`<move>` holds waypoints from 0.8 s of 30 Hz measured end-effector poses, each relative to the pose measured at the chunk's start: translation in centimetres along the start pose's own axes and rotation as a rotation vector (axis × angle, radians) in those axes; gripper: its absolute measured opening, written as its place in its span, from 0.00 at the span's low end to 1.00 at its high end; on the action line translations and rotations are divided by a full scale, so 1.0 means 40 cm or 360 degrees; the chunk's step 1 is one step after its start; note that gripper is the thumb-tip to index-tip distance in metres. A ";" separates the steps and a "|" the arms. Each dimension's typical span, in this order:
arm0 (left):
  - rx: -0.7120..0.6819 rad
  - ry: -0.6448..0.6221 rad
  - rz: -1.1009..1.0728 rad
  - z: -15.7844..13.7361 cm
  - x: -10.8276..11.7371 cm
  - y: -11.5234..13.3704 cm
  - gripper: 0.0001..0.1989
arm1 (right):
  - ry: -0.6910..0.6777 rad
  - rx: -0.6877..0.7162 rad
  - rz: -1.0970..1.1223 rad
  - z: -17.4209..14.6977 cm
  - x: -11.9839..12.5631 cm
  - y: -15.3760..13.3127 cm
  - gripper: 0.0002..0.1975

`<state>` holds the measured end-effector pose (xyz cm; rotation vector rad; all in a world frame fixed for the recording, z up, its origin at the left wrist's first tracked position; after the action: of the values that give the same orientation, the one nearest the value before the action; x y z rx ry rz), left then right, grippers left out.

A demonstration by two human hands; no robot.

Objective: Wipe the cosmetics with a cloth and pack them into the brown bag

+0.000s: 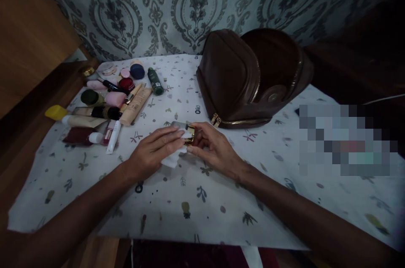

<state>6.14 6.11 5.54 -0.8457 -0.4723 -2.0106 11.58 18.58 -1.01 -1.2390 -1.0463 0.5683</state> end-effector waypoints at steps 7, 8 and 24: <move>0.0025 0.0110 -0.0067 0.010 0.015 0.002 0.16 | 0.0016 0.0007 0.0016 -0.003 0.005 -0.010 0.29; 0.0023 0.0118 -0.0062 0.011 0.015 0.003 0.16 | 0.0020 0.0020 0.0002 -0.003 0.005 -0.013 0.28; -0.0161 -0.0148 0.0196 0.020 -0.011 0.040 0.20 | -0.0064 -0.0166 0.0498 0.009 0.015 0.001 0.23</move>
<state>7.98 5.98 5.79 -1.0095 -0.3641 -1.9008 11.55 19.27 -0.84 -1.5019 -0.9301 0.7892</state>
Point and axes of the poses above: each hand's wrist, its own z-axis towards the middle knuckle, its own x-axis out of the back of the hand, y = z × x, the point moved 10 cm from there along z, towards the middle knuckle, and after that the axes turned 12 degrees about -x, right-handed, at the moved point
